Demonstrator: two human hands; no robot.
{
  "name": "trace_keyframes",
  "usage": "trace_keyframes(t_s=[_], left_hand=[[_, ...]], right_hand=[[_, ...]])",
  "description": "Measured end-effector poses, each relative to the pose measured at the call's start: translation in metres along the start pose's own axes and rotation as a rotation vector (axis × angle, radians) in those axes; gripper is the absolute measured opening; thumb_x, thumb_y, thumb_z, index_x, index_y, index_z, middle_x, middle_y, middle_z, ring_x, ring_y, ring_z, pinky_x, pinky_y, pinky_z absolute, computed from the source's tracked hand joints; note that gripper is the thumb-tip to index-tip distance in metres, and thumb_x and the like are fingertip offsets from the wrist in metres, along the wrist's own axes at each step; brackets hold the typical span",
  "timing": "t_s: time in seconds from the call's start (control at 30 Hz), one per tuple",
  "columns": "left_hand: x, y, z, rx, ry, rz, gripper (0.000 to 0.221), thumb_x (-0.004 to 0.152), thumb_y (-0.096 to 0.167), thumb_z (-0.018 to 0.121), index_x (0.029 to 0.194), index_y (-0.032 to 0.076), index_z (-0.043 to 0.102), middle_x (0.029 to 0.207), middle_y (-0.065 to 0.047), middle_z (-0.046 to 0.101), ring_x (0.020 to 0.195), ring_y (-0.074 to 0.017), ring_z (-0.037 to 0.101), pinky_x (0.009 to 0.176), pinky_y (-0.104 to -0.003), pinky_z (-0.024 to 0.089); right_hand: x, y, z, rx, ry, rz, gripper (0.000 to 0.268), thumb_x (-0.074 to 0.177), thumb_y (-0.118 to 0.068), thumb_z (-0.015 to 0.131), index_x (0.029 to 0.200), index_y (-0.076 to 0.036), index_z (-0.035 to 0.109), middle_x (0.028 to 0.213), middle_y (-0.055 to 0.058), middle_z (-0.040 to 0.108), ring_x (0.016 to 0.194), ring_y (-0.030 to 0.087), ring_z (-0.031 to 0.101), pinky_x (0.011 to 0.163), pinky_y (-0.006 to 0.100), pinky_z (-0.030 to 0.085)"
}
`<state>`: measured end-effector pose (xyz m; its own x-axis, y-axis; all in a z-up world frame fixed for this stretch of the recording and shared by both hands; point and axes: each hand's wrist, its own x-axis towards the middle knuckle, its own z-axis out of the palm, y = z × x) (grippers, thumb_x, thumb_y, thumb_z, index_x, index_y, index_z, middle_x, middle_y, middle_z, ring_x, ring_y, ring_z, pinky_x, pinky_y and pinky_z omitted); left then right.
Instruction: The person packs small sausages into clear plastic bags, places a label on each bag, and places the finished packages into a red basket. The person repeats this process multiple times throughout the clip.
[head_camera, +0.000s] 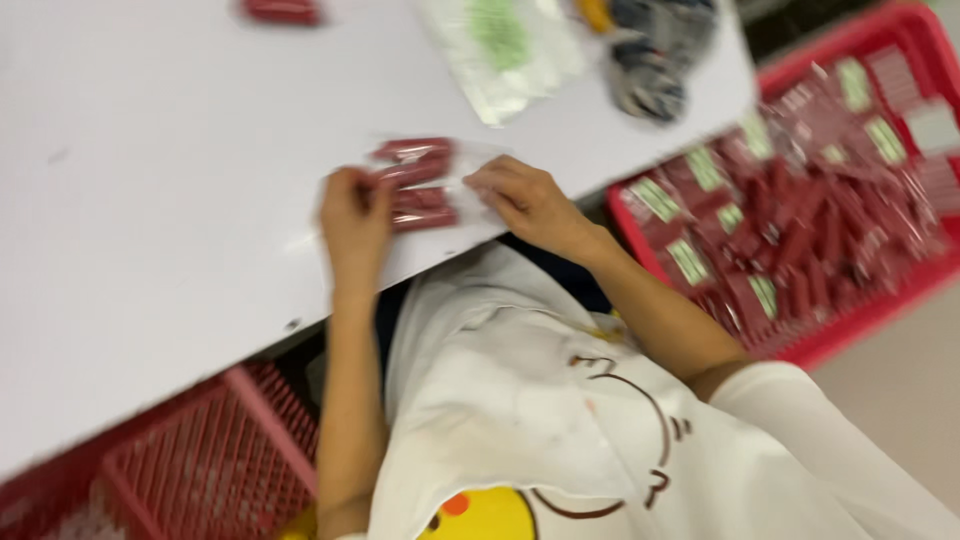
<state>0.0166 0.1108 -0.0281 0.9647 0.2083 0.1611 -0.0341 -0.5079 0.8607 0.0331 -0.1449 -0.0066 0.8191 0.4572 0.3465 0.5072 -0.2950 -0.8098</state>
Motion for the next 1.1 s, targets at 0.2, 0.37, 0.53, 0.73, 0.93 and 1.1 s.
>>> trace_keyframes(t_s=[0.2,0.37,0.53,0.73,0.93,1.1], left_hand=[[-0.005,-0.005,-0.002,0.030,0.069,-0.079,0.023,0.095,0.009,0.087,0.103,0.009,0.065,0.091,-0.011,0.068,0.080,-0.0257,0.067,0.069,-0.031,0.052],[-0.004,0.042,-0.003,-0.021,0.032,-0.176,0.016,0.104,0.009,0.075,0.101,0.008,0.059,0.095,-0.002,0.066,0.083,-0.0117,0.061,0.077,-0.025,0.053],[-0.006,0.036,-0.005,0.001,0.043,-0.224,0.016,0.105,0.015,0.074,0.103,0.010,0.059,0.098,0.000,0.064,0.085,-0.0105,0.058,0.076,-0.025,0.051],[-0.010,0.026,-0.014,-0.049,0.036,-0.192,0.010,0.107,0.015,0.066,0.107,0.008,0.058,0.100,-0.003,0.064,0.087,-0.0130,0.059,0.080,-0.027,0.051],[-0.023,-0.005,-0.030,-0.040,-0.001,-0.158,0.005,0.100,0.014,0.068,0.104,0.010,0.069,0.097,-0.003,0.069,0.088,-0.0147,0.063,0.084,-0.029,0.051],[-0.014,0.010,-0.024,-0.033,0.003,-0.135,0.008,0.093,0.017,0.069,0.099,0.011,0.070,0.090,-0.003,0.072,0.079,-0.0160,0.064,0.075,-0.032,0.051]], right_hand=[[-0.125,0.058,-0.144,-0.336,0.289,0.205,0.030,0.095,0.004,0.066,0.123,-0.007,0.073,0.110,0.009,0.070,0.103,0.029,0.070,0.089,0.038,0.055],[-0.204,0.067,-0.224,-1.155,0.222,0.720,0.011,0.106,-0.002,0.068,0.101,0.006,0.073,0.104,0.016,0.067,0.096,0.031,0.056,0.082,0.040,0.053],[-0.246,0.135,-0.282,-1.393,0.283,0.523,0.027,0.090,0.006,0.060,0.111,0.005,0.077,0.103,0.021,0.071,0.088,0.038,0.053,0.067,0.049,0.047],[-0.205,0.162,-0.275,-1.270,-0.346,1.181,0.082,0.099,-0.056,0.062,0.168,-0.028,0.029,0.128,0.018,0.072,0.140,0.041,0.041,0.103,0.072,0.030],[-0.171,0.119,-0.247,-0.936,0.244,0.455,0.033,0.094,0.003,0.064,0.127,-0.001,0.069,0.110,0.023,0.075,0.094,0.046,0.069,0.079,0.055,0.049],[-0.057,-0.025,-0.139,-0.311,0.089,0.265,0.031,0.112,0.011,0.053,0.142,0.005,0.060,0.129,0.023,0.062,0.123,0.035,0.059,0.107,0.045,0.047]])
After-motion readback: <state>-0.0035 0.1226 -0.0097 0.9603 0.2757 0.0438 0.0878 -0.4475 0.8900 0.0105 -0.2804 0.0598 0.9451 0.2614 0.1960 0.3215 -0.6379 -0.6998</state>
